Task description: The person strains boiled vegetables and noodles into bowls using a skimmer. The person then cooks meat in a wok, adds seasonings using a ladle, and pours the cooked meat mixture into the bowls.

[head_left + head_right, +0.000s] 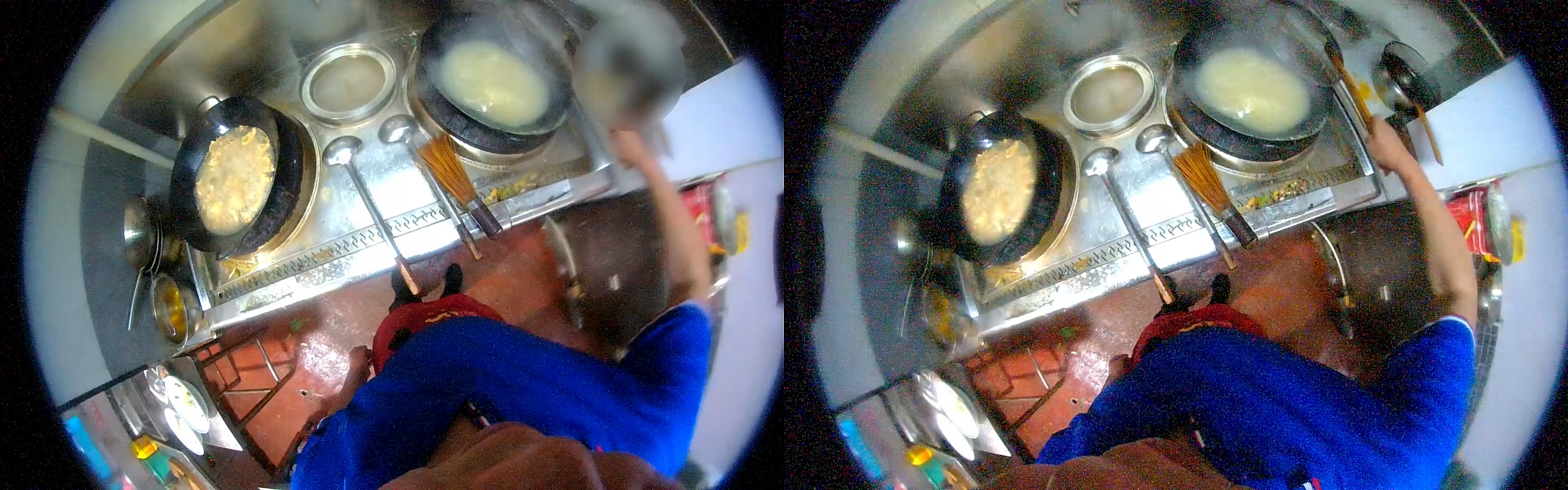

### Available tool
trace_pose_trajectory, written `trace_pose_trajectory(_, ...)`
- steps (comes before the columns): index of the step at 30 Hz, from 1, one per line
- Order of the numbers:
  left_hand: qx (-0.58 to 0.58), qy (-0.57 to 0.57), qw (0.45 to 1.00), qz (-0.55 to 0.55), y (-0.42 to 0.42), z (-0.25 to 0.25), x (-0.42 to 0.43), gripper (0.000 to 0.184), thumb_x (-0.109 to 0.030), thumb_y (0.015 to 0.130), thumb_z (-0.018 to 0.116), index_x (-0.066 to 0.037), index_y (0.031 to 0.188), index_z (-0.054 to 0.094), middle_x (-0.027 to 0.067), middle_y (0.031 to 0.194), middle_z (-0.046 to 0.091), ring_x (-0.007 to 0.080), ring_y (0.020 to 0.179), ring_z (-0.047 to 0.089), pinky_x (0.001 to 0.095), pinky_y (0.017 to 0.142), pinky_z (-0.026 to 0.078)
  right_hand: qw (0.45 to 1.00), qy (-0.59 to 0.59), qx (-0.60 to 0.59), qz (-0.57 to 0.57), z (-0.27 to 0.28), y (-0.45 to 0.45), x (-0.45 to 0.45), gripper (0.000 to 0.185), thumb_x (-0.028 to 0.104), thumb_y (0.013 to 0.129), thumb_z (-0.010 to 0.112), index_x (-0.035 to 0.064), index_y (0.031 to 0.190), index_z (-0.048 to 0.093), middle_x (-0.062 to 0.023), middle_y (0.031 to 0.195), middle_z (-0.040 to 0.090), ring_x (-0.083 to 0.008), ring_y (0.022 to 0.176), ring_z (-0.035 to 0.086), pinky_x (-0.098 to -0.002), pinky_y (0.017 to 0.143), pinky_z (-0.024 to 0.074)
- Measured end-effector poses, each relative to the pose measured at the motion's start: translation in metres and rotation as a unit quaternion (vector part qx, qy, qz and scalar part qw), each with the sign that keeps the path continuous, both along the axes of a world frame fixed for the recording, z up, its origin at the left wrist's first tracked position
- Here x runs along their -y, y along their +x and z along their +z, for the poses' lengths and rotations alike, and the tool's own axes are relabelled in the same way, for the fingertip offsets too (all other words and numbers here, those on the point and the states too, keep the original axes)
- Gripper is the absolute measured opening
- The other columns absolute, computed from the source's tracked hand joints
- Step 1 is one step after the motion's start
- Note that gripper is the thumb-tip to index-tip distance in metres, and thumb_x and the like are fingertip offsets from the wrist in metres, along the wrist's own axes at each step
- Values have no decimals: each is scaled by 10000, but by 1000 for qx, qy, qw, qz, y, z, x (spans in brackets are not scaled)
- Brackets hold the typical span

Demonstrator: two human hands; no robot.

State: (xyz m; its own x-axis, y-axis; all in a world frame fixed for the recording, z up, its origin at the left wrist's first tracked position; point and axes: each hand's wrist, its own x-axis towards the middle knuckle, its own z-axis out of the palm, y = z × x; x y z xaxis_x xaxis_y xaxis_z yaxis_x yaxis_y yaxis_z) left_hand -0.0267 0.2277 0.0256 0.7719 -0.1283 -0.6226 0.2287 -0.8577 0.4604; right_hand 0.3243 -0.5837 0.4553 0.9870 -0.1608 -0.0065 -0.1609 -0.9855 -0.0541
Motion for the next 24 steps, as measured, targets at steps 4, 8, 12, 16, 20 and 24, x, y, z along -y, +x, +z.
trace_pose_trajectory(4,-19,6,999,-33,-23,-21,-10,113,-219,714,655,-113,704,619,99,777,616,298,782,606,399,667,495,937,308,-128,-100,-7,-11,-69,180,117,899,493,11,1043,468,-98,723,561,-187,512,540,-332,431,445)
trace_pose_trajectory(8,-72,96,975,-185,-27,8,5,220,-338,732,634,-131,782,688,128,796,657,315,818,635,425,715,514,763,585,-194,-196,-8,-29,-134,123,114,906,537,47,987,474,-18,673,527,-100,464,480,-252,377,407)
trace_pose_trajectory(12,-81,36,994,-60,-53,-30,4,307,-382,762,590,-88,762,678,183,780,664,387,786,646,499,726,512,640,719,-161,-216,-2,-32,-179,173,132,881,610,51,976,489,7,712,511,-53,494,453,-197,381,367)
trace_pose_trajectory(16,-57,76,990,-105,-45,-29,1,286,-349,791,570,-86,758,678,183,801,666,380,796,649,495,722,515,583,777,-148,-184,-8,-34,-186,193,133,872,615,52,1010,507,16,734,498,-34,499,423,-173,383,344)
trace_pose_trajectory(20,-44,129,967,-216,-1,44,13,246,-323,776,599,-91,749,679,148,829,662,352,779,635,464,703,515,567,795,-141,-162,-26,-35,-178,202,136,874,607,61,1029,503,14,733,504,-36,492,423,-179,378,344)
trace_pose_trajectory(24,-4,98,981,-165,14,74,19,204,-296,749,623,-98,726,667,125,804,634,334,785,613,444,695,503,657,721,-94,-199,-18,-40,-157,221,133,876,598,68,1059,491,8,714,517,-46,483,448,-194,373,359)
